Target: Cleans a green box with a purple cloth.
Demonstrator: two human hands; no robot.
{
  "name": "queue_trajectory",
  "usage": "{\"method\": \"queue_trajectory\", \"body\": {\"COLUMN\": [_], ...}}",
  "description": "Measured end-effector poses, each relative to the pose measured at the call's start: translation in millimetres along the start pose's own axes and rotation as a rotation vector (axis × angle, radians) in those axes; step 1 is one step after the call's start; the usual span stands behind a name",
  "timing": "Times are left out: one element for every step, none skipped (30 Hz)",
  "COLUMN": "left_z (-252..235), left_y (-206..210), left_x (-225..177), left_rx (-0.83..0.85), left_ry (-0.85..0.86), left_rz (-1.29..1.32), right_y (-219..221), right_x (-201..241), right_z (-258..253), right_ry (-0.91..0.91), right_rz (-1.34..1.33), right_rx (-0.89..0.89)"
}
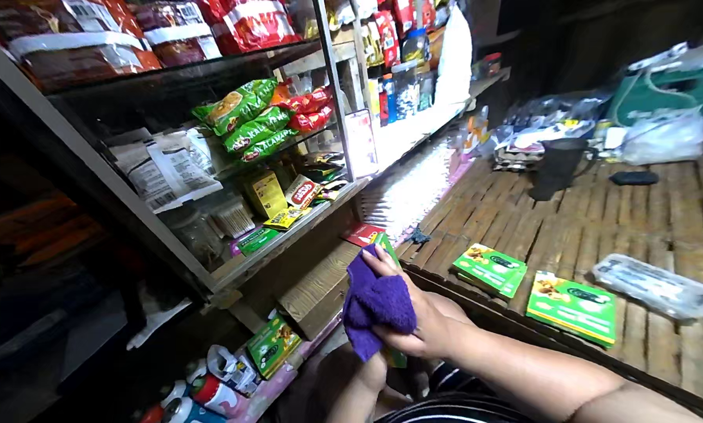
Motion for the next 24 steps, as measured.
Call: {"method": "queue_trajectory", "body": {"left_z": [-2.5, -2.3, -2.2, -2.0, -2.5, -3.3, -3.3, -3.3, -3.0, -2.7, -2.3, -2.4, -3.1, -4.2, -5.4, -6.7, -8.2, -9.2, -9.6, -9.7, -9.7, -10.1, -10.8, -11.2], "left_y": [5.3, 10.2, 13.6, 15.9, 17.2, 17.6, 17.3, 16.5, 15.9, 15.5, 15.2, 15.7, 16.4, 17.5, 18.5, 19.0, 19.2, 19.0, 18.5, 18.2, 18.4, 18.8, 19.3, 19.4], "left_x": [-0.2, -7.8, -14.0, -17.6, -18.8, -18.8, -18.9, -18.9, -19.9, -22.1, -24.7, -27.4, -30.0, -31.8, -32.6, -32.4, -31.4, -30.5, -29.8, -29.2, -28.7, -27.6, -27.0, -27.0], "left_rx": [-0.032, -0.032, -0.030, -0.027, -0.024, -0.032, -0.036, -0.040, -0.046, -0.048, -0.040, -0.034, -0.026, -0.019, -0.005, 0.012, 0.017, 0.016, 0.009, 0.018, 0.028, 0.037, 0.042, 0.042], "left_ry": [0.037, 0.038, 0.043, 0.058, 0.077, 0.089, 0.086, 0.081, 0.077, 0.084, 0.105, 0.141, 0.187, 0.236, 0.279, 0.307, 0.313, 0.302, 0.279, 0.257, 0.242, 0.236, 0.233, 0.234], "left_rz": [0.080, 0.124, 0.148, 0.166, 0.181, 0.195, 0.193, 0.187, 0.181, 0.177, 0.182, 0.196, 0.216, 0.230, 0.228, 0.212, 0.197, 0.194, 0.189, 0.187, 0.191, 0.207, 0.224, 0.238], "right_y": [-2.7, -4.5, -5.4, -5.6, -5.2, -4.7, -4.3, -4.0, -3.5, -3.2, -2.9, -2.9, -2.9, -3.4, -4.5, -5.8, -7.3, -9.0, -10.5, -12.1, -13.8, -14.8, -14.8, -13.8], "right_x": [-4.7, -9.5, -13.8, -17.2, -19.4, -20.1, -19.7, -18.3, -17.6, -17.2, -17.2, -17.9, -18.9, -20.4, -22.7, -25.9, -29.3, -32.7, -36.0, -39.8, -43.8, -46.8, -48.0, -47.2], "right_z": [-0.6, -0.5, -0.6, -0.2, 0.5, 1.3, 1.7, 1.4, 1.0, 0.2, -0.1, -0.2, -0.2, 0.0, 0.8, 1.7, 2.2, 2.7, 2.6, 2.5, 2.8, 3.0, 3.7, 4.7], "right_ry": [0.013, 0.020, 0.024, 0.032, 0.041, 0.048, 0.056, 0.061, 0.056, 0.047, 0.040, 0.036, 0.036, 0.042, 0.050, 0.066, 0.093, 0.131, 0.185, 0.246, 0.300, 0.336, 0.347, 0.336], "right_rz": [-0.010, -0.025, -0.041, -0.052, -0.055, -0.054, -0.053, -0.053, -0.061, -0.069, -0.071, -0.075, -0.083, -0.097, -0.112, -0.132, -0.156, -0.183, -0.199, -0.213, -0.224, -0.225, -0.213, -0.190], "right_rx": [-0.015, -0.029, -0.039, -0.045, -0.050, -0.054, -0.055, -0.061, -0.073, -0.081, -0.091, -0.101, -0.114, -0.127, -0.143, -0.162, -0.193, -0.240, -0.296, -0.337, -0.359, -0.374, -0.375, -0.374]}}
Point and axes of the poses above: each hand's wrist, its own z-axis away from the middle knuckle, its own y-axis out of the palm, x = y × z, the point moved 4 cm from there along -z, towards the middle knuckle, and after that the axes turned 2 degrees about x, right-handed, at the moved point
